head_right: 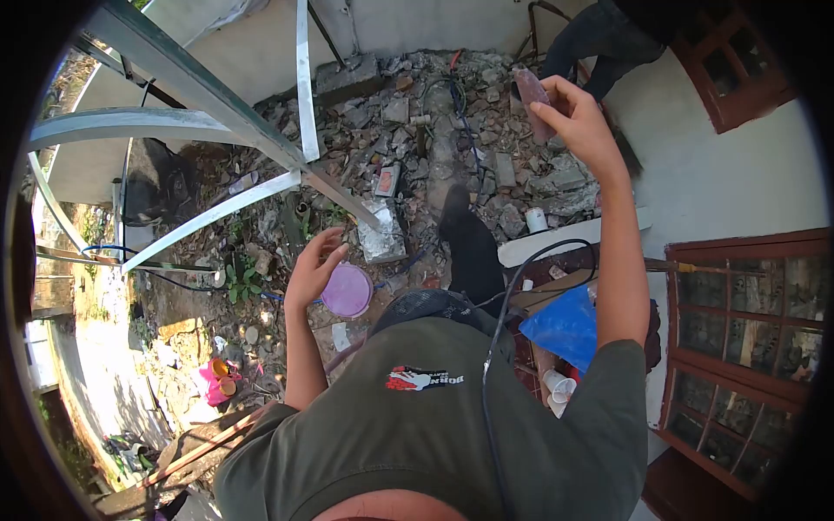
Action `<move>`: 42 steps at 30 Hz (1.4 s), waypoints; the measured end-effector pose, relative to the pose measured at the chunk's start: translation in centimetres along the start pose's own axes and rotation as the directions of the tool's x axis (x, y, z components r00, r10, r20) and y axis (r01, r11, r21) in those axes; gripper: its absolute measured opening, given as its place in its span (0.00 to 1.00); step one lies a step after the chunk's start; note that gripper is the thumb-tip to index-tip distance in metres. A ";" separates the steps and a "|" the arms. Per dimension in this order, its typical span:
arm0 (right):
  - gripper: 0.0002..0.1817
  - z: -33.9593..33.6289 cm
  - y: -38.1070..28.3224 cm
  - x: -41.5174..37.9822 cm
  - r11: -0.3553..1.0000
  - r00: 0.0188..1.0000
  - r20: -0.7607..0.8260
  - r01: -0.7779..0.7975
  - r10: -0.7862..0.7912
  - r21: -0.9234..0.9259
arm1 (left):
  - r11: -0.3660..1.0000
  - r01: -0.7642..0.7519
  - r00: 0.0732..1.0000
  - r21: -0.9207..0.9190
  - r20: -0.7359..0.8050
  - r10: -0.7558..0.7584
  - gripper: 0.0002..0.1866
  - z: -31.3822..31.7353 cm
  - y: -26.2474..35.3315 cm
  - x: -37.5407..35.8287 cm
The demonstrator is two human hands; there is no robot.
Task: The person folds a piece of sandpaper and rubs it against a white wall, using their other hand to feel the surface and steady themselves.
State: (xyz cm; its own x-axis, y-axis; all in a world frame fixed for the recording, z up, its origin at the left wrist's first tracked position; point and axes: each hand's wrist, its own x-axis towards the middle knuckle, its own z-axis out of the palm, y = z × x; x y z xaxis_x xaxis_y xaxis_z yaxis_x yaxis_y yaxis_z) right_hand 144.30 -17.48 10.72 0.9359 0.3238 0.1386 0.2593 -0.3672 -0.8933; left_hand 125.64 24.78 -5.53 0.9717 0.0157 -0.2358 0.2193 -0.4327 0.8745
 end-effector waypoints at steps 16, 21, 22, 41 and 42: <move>0.07 -9.6 14.6 31.6 0.994 0.985 0.128 -0.113 0.114 -0.010 | 0.997 -0.078 0.989 -0.001 -0.125 0.077 0.25 0.1 18.2 33.9; 0.08 -9.2 14.3 38.0 0.991 0.972 0.222 -0.101 0.081 0.084 | 0.997 -0.034 0.990 -0.062 -0.135 0.025 0.25 -1.0 18.3 37.5; 0.08 -9.8 13.5 39.5 0.997 0.958 0.277 -0.072 0.075 -0.021 | 0.999 -0.017 0.987 -0.031 -0.161 0.012 0.25 -1.4 18.2 38.4; 0.08 -6.2 12.4 60.8 0.984 0.963 -0.228 0.112 -0.141 -0.137 | 0.923 -0.384 0.890 0.030 -0.253 0.378 0.18 -13.1 18.6 76.3; 0.09 -3.9 12.9 63.0 0.993 0.978 -0.191 0.062 -0.080 -0.099 | 0.933 -0.358 0.904 0.043 -0.233 0.358 0.17 -14.5 17.8 78.3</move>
State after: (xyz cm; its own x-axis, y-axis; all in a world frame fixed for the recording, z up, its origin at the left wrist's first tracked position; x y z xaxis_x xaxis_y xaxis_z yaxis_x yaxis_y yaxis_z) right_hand 207.60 -5.26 9.57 0.9404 0.1793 0.2888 0.3390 -0.4314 -0.8361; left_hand 206.92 31.37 -2.33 0.9777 0.0693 0.1982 -0.1471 -0.4477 0.8820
